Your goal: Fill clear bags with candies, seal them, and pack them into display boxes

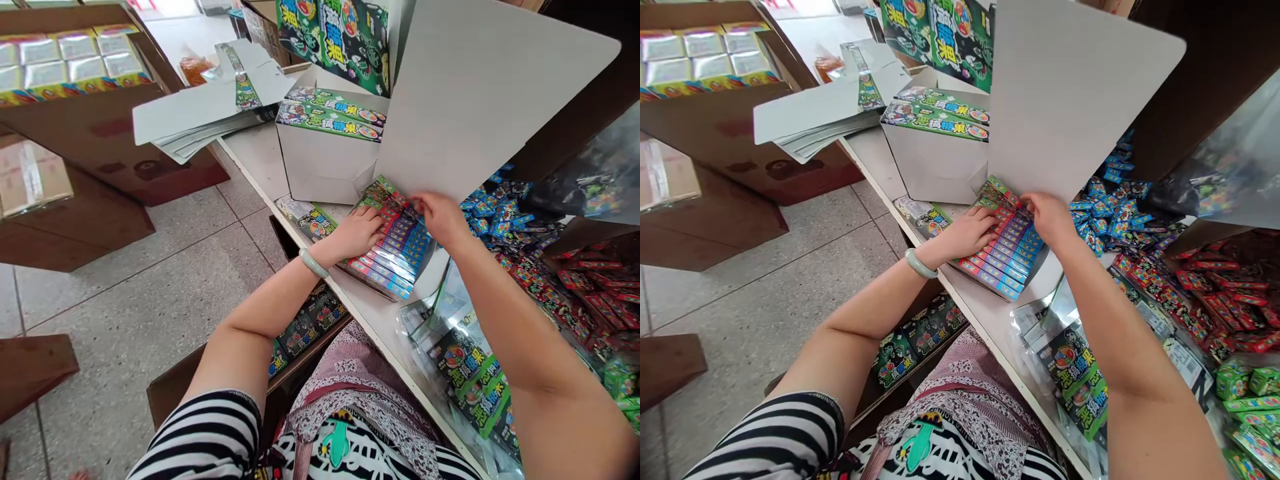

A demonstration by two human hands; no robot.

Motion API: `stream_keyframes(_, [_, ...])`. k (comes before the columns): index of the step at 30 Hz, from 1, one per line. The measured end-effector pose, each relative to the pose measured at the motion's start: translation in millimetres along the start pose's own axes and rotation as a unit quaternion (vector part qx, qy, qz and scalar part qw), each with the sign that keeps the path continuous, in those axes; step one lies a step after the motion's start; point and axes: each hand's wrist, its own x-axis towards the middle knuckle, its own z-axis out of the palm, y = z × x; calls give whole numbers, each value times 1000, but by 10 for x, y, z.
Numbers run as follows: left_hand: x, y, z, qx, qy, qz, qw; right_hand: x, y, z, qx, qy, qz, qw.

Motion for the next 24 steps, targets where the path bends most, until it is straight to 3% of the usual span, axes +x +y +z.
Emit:
stream_keyframes(4, [20,-36,32,-6,2,5,1000,-22,-185,57,-15,15,1,1000])
stream_keyframes(8, [28,-53,43,-3,0,7,1000,42,-365,83,-83,-15,31,996])
stream_keyframes(14, [4,-14,17,-8,3,0,1000,56,-375,7,-146,-10,2,989])
stream_keyframes(20, [-5,-24,26,-17,8,-1,1000,216,-200,359,-54,-91,14,994])
stream_keyframes(24, [18,-65,55,-27,2,5,1000,293,-251,449,20,-80,7,997])
